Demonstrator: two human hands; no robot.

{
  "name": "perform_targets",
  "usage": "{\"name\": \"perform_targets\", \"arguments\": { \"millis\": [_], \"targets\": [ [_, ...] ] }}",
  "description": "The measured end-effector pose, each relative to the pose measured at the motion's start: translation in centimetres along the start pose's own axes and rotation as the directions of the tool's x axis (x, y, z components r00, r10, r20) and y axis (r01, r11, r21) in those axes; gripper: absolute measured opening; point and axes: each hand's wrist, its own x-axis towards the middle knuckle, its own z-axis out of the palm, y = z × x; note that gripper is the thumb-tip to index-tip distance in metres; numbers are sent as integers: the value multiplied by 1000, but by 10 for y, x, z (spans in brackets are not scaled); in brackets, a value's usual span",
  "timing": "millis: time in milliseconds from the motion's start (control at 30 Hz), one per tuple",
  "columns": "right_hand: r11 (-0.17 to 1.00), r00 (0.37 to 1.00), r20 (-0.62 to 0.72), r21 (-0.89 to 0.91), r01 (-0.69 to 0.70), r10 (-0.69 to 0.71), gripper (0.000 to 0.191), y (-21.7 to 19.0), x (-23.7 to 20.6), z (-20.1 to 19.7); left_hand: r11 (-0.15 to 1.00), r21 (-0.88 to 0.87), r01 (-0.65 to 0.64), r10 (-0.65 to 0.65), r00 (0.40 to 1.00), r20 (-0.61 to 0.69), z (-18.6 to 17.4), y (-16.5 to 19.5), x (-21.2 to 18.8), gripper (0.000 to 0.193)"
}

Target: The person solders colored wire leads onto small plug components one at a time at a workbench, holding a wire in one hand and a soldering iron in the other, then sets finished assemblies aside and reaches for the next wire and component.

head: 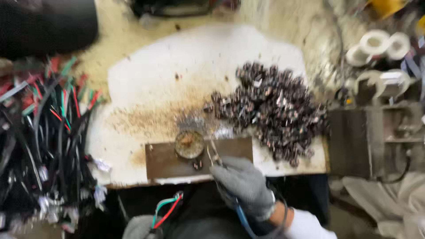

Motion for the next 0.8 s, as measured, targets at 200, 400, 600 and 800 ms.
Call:
{"name": "perform_targets", "arguments": {
  "millis": [200, 400, 600, 800],
  "targets": [
    [999, 977, -211, -52, 14, -24, 31, 1, -21, 19, 891, 393, -229, 320, 929, -184, -32, 76, 241, 17],
    [968, 974, -225, -248, -31, -27, 36, 39, -46, 34, 475, 719, -507, 696, 716, 45, 122, 61, 553, 8],
    [978, 976, -208, -181, -100, 61, 28, 35, -50, 50, 615, 468, -634, 659, 740, 135, 100, 39, 487, 19],
    [963, 957, -290, -247, -104, 29, 23, 40, -54, 45, 617, 740, -266, -392, 712, 583, -39, 124, 313, 21]
  ]
}}
